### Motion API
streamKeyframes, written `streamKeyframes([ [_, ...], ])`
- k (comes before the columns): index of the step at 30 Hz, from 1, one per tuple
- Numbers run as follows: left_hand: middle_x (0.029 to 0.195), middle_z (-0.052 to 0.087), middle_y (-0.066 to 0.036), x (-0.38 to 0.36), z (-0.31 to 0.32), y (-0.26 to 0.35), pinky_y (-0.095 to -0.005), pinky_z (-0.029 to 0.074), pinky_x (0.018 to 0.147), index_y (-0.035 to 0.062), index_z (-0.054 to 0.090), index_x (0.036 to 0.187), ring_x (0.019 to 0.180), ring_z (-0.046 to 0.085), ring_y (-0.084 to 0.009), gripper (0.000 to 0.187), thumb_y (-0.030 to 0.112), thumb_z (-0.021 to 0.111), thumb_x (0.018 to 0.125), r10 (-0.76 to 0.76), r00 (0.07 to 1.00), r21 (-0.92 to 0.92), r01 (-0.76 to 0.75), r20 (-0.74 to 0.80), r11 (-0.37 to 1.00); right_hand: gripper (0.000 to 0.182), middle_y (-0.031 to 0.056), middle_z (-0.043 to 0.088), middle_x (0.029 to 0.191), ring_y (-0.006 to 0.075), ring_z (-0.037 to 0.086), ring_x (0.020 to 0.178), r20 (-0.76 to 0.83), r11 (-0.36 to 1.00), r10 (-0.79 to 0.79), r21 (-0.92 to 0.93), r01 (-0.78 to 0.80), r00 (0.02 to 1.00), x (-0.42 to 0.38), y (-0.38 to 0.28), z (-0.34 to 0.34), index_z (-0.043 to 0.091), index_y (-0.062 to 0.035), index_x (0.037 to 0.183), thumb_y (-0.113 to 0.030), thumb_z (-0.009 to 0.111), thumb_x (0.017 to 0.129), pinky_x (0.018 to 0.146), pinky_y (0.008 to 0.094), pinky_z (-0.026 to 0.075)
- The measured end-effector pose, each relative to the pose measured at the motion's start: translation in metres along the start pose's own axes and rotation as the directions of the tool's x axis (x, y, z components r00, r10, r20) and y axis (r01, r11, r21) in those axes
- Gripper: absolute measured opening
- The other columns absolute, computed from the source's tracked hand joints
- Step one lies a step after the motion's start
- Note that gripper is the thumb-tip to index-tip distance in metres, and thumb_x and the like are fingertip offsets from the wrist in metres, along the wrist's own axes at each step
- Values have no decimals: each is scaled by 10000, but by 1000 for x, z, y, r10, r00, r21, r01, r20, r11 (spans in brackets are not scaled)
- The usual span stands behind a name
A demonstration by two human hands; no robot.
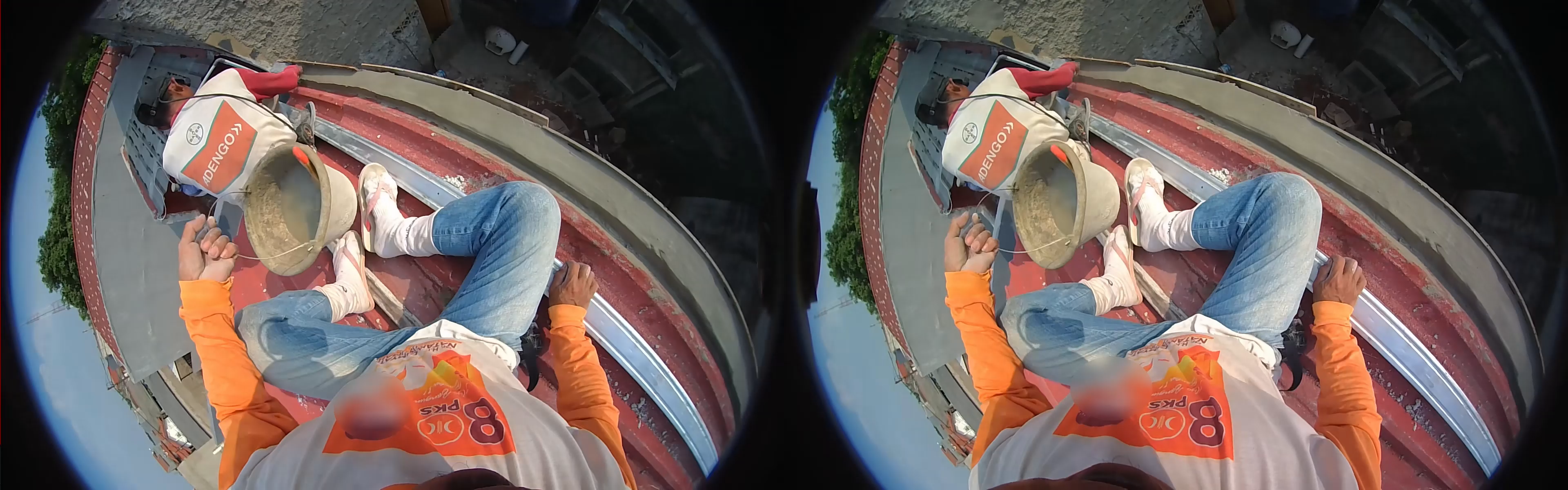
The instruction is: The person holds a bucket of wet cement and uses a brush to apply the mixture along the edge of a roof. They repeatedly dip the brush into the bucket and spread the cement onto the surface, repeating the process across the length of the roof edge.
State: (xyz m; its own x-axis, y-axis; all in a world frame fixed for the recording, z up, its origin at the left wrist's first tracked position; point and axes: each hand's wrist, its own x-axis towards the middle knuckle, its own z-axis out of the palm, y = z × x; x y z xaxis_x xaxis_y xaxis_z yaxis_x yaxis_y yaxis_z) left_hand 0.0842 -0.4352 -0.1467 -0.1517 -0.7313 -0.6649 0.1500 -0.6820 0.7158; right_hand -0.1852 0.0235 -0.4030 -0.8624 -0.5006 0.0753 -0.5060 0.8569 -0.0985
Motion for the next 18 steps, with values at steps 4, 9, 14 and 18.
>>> streamKeyframes([
  [4, 454, 314, 45, 13, 16, -1, -229, 242, 413, 65, 497, 802, 369, 279, -80, 164, 218, 477, 857, -26, 994, 26, 23, 103, 999, 113, 98, 511, 849, 277, 495, 817, 49, 996, -17, -91, 21, 999, 1, -3, 7, 519, -89, 871, -157, 510, 782, 735, 401, 363],
  [9, 462, 313, 47, 32, 24, 5, -216, 258, 395, 57, 484, 825, 370, 291, -69, 180, 225, 448, 881, -72, 966, 30, 67, 249, 997, 95, 106, 506, 836, 286, 490, 802, 87, 990, 5, -141, 7, 996, 6, -10, 8, 512, -82, 854, -154, 485, 798, 708, 407, 357],
  [14, 477, 320, 48, 38, 31, -3, -218, 270, 395, 56, 464, 856, 373, 305, -68, 169, 218, 429, 892, -76, 963, 88, 54, 259, 995, 86, 101, 505, 831, 286, 489, 794, 56, 987, -5, -158, 14, 998, 6, -10, 8, 509, -84, 844, -148, 478, 797, 705, 406, 356],
  [18, 485, 328, 47, 48, 26, -4, -210, 271, 400, 60, 470, 857, 379, 307, -64, 155, 204, 426, 893, -95, 960, 130, 63, 262, 990, 72, 105, 497, 816, 289, 484, 791, 51, 987, 2, -159, 6, 999, 5, -10, 11, 504, -83, 826, -141, 469, 801, 702, 408, 358],
])
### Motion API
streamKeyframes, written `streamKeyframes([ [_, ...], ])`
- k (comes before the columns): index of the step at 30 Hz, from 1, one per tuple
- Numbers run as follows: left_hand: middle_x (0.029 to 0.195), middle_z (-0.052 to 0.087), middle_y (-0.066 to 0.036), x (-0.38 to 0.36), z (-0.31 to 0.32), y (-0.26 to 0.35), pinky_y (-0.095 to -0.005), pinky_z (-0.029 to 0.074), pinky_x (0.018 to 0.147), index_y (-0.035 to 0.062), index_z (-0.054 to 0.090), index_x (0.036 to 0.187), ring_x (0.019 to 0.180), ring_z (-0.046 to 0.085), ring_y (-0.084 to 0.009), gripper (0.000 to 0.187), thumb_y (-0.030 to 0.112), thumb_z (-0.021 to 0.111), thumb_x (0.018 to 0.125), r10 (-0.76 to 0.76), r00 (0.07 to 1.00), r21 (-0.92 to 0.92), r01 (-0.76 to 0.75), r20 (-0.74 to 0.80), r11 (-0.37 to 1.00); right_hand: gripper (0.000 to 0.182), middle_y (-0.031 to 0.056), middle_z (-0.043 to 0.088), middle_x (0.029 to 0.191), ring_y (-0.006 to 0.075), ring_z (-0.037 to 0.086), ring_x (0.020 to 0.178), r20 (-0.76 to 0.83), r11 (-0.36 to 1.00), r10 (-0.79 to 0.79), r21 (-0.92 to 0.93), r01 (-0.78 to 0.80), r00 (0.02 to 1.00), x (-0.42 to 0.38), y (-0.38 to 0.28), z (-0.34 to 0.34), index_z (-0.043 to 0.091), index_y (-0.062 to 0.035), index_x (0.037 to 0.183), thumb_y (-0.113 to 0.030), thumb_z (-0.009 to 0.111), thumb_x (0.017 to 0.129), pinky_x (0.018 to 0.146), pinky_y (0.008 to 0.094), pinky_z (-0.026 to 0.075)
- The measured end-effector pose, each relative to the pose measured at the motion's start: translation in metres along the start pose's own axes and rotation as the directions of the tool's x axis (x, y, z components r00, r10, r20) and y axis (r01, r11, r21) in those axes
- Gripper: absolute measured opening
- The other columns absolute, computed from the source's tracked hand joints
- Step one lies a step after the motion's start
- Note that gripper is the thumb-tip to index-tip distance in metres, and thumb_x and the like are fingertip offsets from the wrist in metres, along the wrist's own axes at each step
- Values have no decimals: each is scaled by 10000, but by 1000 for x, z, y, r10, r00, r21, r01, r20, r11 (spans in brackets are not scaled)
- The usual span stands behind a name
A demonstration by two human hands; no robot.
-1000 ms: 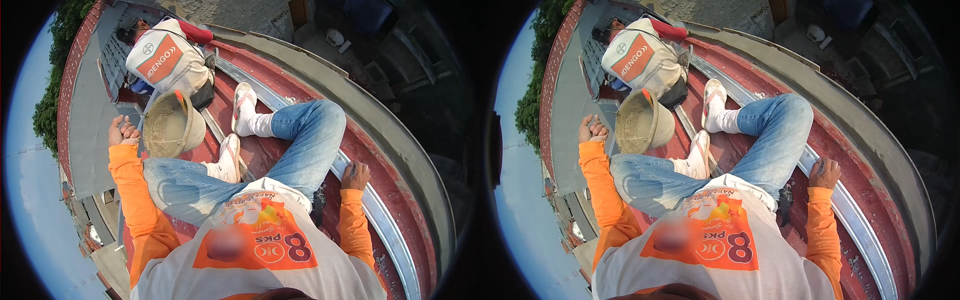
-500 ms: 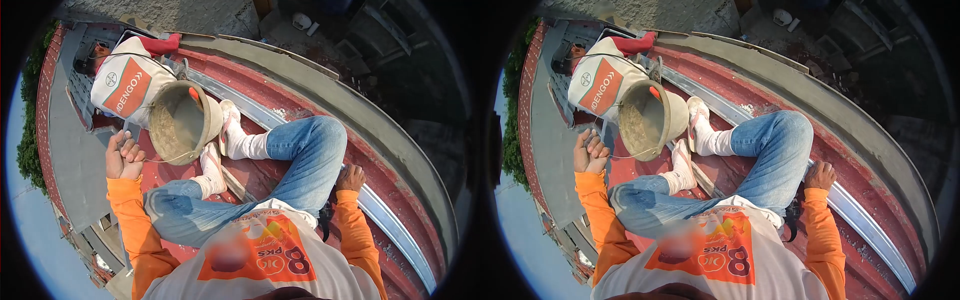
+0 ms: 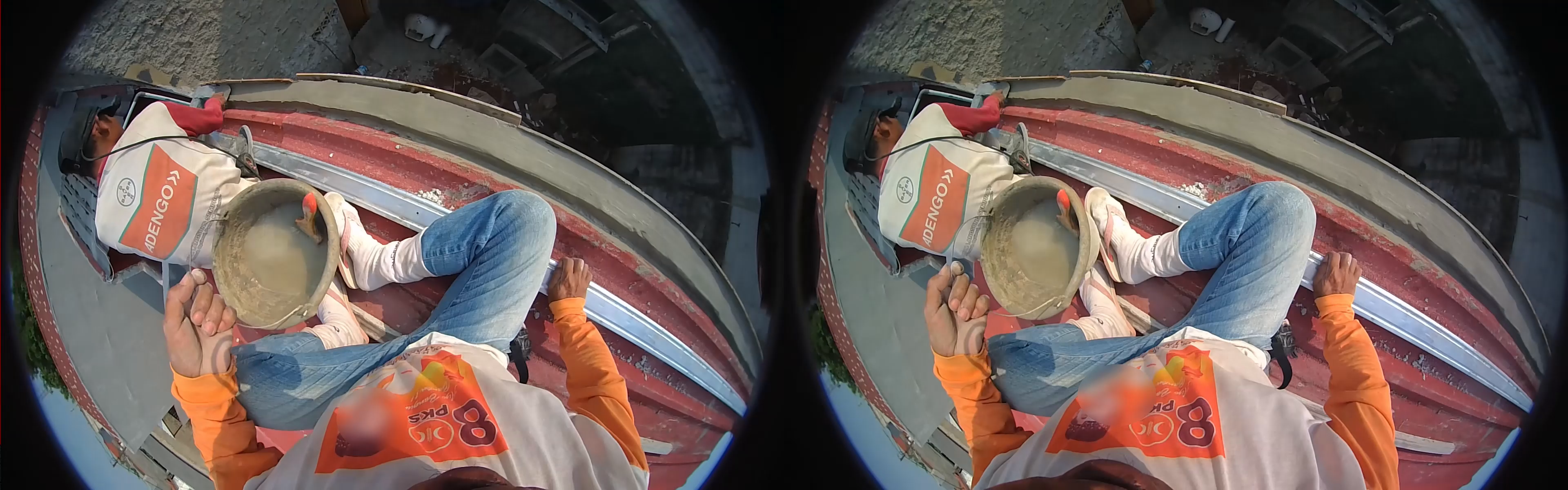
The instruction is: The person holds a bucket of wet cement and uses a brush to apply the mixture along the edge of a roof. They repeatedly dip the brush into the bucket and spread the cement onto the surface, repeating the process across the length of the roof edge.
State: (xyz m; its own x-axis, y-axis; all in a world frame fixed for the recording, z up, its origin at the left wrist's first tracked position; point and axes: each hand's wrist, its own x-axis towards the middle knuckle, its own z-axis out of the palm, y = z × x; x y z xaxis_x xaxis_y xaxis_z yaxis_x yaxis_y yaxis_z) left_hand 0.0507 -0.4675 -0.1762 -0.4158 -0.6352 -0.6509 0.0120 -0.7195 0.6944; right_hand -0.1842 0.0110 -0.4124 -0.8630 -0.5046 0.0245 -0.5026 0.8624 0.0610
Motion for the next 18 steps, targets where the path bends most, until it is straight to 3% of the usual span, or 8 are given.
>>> streamKeyframes([
  [18, 521, 322, 54, 57, -37, 11, -209, 285, 434, 63, 501, 874, 420, 332, -53, 188, 246, 456, 874, -110, 984, 106, 96, 141, 990, 108, 117, 464, 822, 294, 462, 799, -6, 997, 30, -73, -31, 1000, 0, -6, 4, 504, -86, 806, -193, 498, 801, 705, 413, 355],
])
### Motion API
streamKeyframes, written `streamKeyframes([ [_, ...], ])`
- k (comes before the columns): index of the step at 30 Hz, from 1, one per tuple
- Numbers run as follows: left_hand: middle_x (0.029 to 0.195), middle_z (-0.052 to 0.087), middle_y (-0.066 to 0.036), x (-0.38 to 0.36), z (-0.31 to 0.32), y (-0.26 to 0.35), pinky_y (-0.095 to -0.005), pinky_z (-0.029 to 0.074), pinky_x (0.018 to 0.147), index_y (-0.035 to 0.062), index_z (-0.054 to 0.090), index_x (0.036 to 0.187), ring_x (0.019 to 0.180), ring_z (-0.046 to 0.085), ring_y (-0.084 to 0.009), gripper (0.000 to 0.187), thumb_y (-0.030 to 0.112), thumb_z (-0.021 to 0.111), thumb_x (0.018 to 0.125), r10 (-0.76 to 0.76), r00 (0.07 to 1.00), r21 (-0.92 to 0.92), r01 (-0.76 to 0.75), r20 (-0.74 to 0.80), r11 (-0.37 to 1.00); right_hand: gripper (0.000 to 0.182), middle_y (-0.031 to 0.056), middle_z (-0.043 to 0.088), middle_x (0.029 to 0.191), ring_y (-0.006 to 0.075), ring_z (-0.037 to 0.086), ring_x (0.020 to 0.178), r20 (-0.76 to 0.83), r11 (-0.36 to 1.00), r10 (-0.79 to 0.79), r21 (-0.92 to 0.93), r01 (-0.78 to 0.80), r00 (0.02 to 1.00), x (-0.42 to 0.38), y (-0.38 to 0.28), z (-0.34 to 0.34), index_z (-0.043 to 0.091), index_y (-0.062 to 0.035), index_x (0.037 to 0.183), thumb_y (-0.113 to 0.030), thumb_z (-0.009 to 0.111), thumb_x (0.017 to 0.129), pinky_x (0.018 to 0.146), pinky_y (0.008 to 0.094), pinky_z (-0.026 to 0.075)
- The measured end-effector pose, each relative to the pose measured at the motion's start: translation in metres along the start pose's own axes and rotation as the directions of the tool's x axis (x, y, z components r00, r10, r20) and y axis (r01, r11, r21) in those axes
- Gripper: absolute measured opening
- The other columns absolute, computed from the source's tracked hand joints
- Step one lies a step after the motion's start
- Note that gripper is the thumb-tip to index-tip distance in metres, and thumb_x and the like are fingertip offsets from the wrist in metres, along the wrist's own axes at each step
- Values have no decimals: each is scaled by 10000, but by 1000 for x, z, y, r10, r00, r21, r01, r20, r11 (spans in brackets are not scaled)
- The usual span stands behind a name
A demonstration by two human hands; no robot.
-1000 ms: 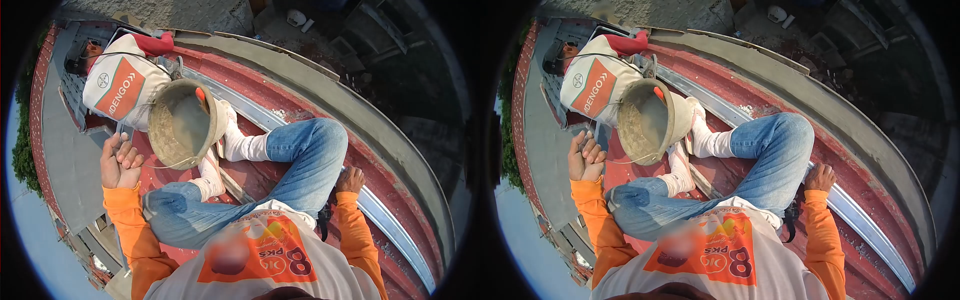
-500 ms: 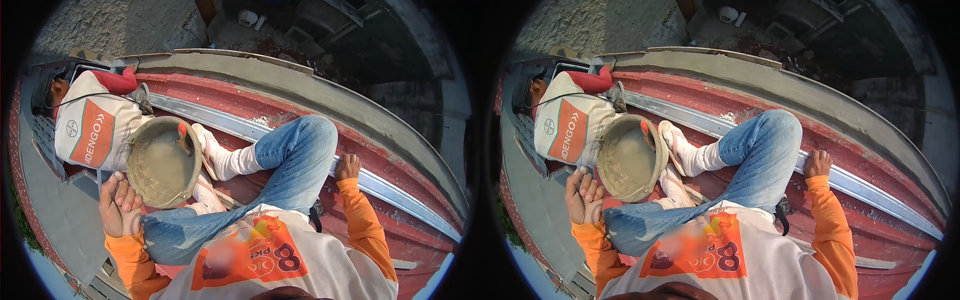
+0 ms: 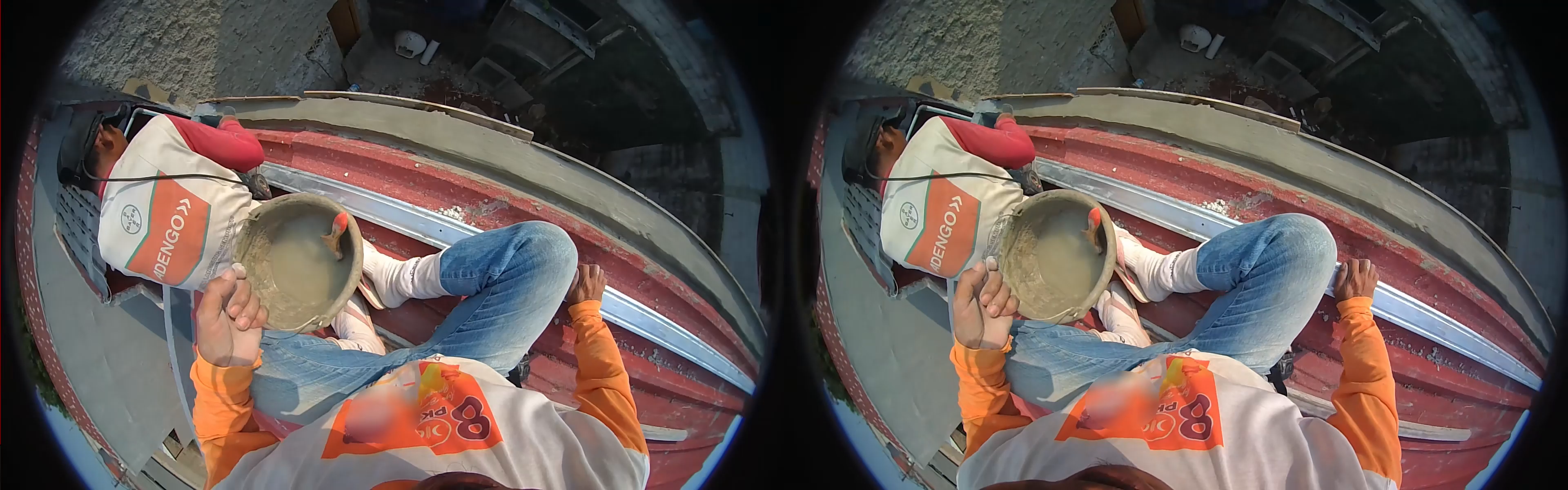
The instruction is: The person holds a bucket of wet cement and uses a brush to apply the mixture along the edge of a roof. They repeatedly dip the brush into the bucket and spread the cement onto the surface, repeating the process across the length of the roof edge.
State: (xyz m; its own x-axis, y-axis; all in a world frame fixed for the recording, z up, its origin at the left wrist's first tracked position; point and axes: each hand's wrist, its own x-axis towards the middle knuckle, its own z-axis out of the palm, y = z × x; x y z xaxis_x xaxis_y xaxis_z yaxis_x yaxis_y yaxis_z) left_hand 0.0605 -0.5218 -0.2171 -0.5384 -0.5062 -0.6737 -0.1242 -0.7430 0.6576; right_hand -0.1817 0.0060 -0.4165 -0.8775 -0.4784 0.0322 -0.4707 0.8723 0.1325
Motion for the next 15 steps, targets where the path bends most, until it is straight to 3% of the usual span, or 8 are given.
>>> streamKeyframes([
  [7, 530, 331, 50, 5, -2, 9, -213, 279, 457, 59, 503, 891, 431, 327, -60, 186, 225, 419, 888, -19, 999, -41, 21, 36, 999, 131, 141, 461, 860, 326, 448, 817, 13, 1000, 8, -26, -7, 1000, -1, -4, -4, 502, -64, 848, -182, 452, 821, 706, 426, 352],
  [15, 519, 307, 65, 17, -3, 7, -200, 260, 451, 82, 482, 844, 418, 305, -41, 143, 224, 502, 840, -3, 999, 37, 2, 33, 999, 133, 147, 467, 872, 326, 452, 831, 53, 999, 34, -16, -33, 998, 0, -6, -5, 503, -63, 840, -181, 442, 834, 723, 429, 353],
])
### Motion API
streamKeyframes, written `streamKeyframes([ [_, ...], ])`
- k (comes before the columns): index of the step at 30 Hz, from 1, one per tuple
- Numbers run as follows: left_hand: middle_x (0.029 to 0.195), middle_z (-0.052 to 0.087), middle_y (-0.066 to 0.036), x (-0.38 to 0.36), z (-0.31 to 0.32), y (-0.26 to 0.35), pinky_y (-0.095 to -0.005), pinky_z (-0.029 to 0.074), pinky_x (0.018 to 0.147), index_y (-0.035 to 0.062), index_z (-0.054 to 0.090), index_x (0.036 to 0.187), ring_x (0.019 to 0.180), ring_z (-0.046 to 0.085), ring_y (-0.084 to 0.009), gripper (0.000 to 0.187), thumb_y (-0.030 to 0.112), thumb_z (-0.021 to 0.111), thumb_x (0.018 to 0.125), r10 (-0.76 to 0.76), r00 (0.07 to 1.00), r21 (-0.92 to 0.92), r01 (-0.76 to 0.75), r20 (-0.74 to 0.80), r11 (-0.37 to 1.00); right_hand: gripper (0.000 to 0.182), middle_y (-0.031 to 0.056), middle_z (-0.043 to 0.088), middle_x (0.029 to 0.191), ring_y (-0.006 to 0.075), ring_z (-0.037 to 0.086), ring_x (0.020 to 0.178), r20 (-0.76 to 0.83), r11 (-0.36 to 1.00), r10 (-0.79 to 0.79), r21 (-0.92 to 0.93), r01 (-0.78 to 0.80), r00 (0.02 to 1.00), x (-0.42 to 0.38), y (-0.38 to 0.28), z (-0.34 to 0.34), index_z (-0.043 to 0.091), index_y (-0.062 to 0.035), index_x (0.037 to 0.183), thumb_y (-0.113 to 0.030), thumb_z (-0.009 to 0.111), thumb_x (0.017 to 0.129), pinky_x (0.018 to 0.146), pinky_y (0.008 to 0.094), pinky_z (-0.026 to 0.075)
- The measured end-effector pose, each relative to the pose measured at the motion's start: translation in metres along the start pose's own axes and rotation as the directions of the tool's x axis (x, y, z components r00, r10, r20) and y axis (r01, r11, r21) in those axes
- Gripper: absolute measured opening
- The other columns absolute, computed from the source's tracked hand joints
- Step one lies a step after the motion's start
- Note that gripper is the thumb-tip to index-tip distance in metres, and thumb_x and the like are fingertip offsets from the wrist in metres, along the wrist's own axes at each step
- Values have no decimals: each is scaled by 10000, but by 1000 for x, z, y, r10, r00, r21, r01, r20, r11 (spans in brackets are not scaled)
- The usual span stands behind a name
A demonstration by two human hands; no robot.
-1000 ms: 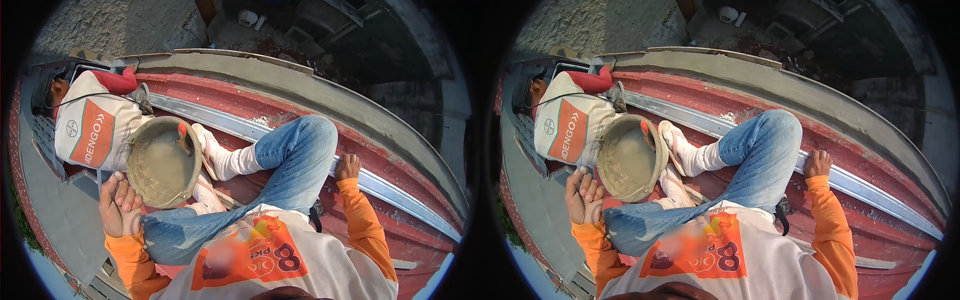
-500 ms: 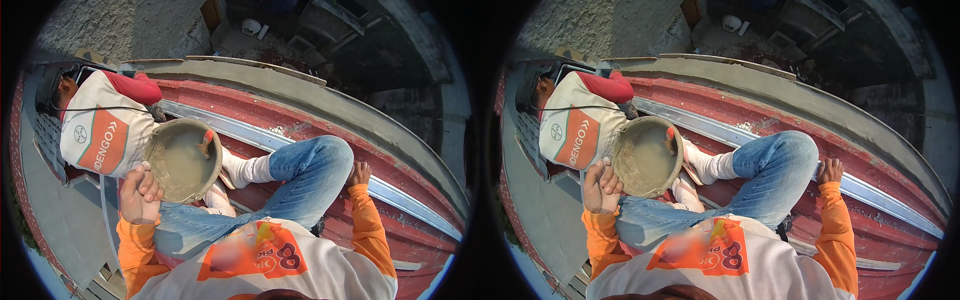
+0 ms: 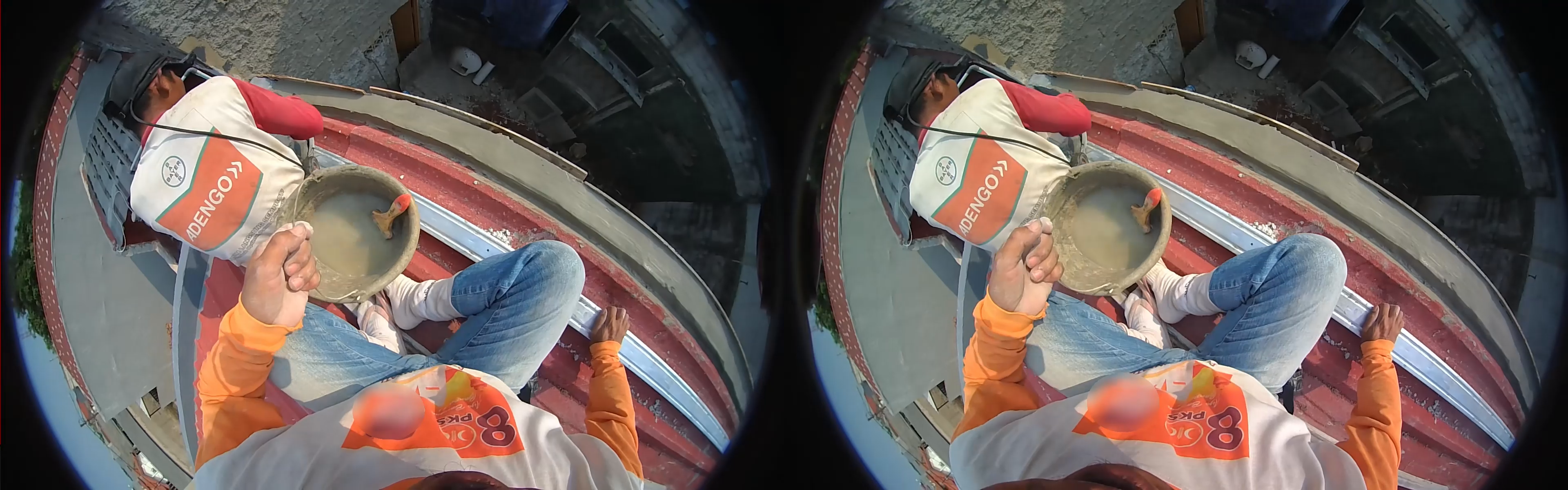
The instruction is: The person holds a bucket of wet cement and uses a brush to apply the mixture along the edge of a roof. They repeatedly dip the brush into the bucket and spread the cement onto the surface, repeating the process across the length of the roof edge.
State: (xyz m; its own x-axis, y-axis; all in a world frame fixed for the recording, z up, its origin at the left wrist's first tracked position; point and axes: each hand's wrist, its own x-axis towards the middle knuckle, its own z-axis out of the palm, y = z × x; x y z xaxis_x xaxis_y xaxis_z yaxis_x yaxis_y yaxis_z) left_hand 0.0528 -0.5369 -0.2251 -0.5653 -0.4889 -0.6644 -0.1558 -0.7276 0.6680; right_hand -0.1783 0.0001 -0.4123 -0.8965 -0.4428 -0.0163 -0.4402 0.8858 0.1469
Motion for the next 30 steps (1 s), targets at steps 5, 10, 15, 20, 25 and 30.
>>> streamKeyframes([
  [5, 514, 309, 59, 9, 5, -2, -207, 265, 442, 61, 502, 857, 411, 305, -46, 149, 208, 482, 851, -14, 1000, 56, 13, 16, 998, 140, 143, 464, 869, 323, 451, 829, -18, 1000, -11, 6, 11, 1000, -1, -1, -2, 500, -61, 836, -186, 436, 838, 718, 425, 350],
  [10, 492, 296, 66, 11, 15, -11, -208, 268, 426, 78, 489, 813, 391, 300, -43, 121, 194, 481, 847, -54, 998, 136, 56, -18, 989, 143, 146, 456, 853, 324, 449, 821, -50, 999, -21, 24, 22, 999, -1, 1, -1, 495, -53, 827, -186, 443, 834, 712, 425, 347],
  [15, 485, 288, 64, 10, 21, -27, -217, 249, 399, 106, 467, 741, 373, 272, -48, 136, 199, 505, 833, -60, 994, 222, 79, -92, 972, 135, 139, 457, 820, 310, 454, 802, -86, 998, -22, 53, 26, 996, -1, 4, -2, 501, -54, 803, -187, 480, 813, 714, 413, 352],
  [20, 467, 277, 71, 11, 29, -40, -214, 241, 387, 134, 426, 694, 354, 259, -47, 178, 198, 502, 841, -26, 994, 318, 59, -106, 946, 137, 137, 463, 817, 305, 461, 798, -152, 992, -5, 122, 24, 988, -1, 7, -5, 499, -56, 794, -192, 497, 812, 713, 405, 358],
  [25, 464, 267, 72, 7, 37, -46, -213, 237, 390, 144, 418, 685, 361, 263, -43, 189, 200, 495, 849, -47, 996, 376, 73, -79, 924, 143, 136, 464, 804, 307, 467, 785, -180, 988, 5, 150, 22, 984, -5, 7, -7, 498, -48, 799, -189, 520, 808, 710, 403, 367],
  [30, 469, 293, 72, 2, 36, -42, -207, 247, 396, 141, 420, 687, 367, 283, -43, 186, 191, 493, 850, -50, 995, 321, 76, -88, 944, 117, 147, 492, 821, 317, 488, 792, -256, 967, 20, 249, 46, 967, -4, 7, -5, 524, -35, 836, -147, 526, 801, 708, 397, 393],
])
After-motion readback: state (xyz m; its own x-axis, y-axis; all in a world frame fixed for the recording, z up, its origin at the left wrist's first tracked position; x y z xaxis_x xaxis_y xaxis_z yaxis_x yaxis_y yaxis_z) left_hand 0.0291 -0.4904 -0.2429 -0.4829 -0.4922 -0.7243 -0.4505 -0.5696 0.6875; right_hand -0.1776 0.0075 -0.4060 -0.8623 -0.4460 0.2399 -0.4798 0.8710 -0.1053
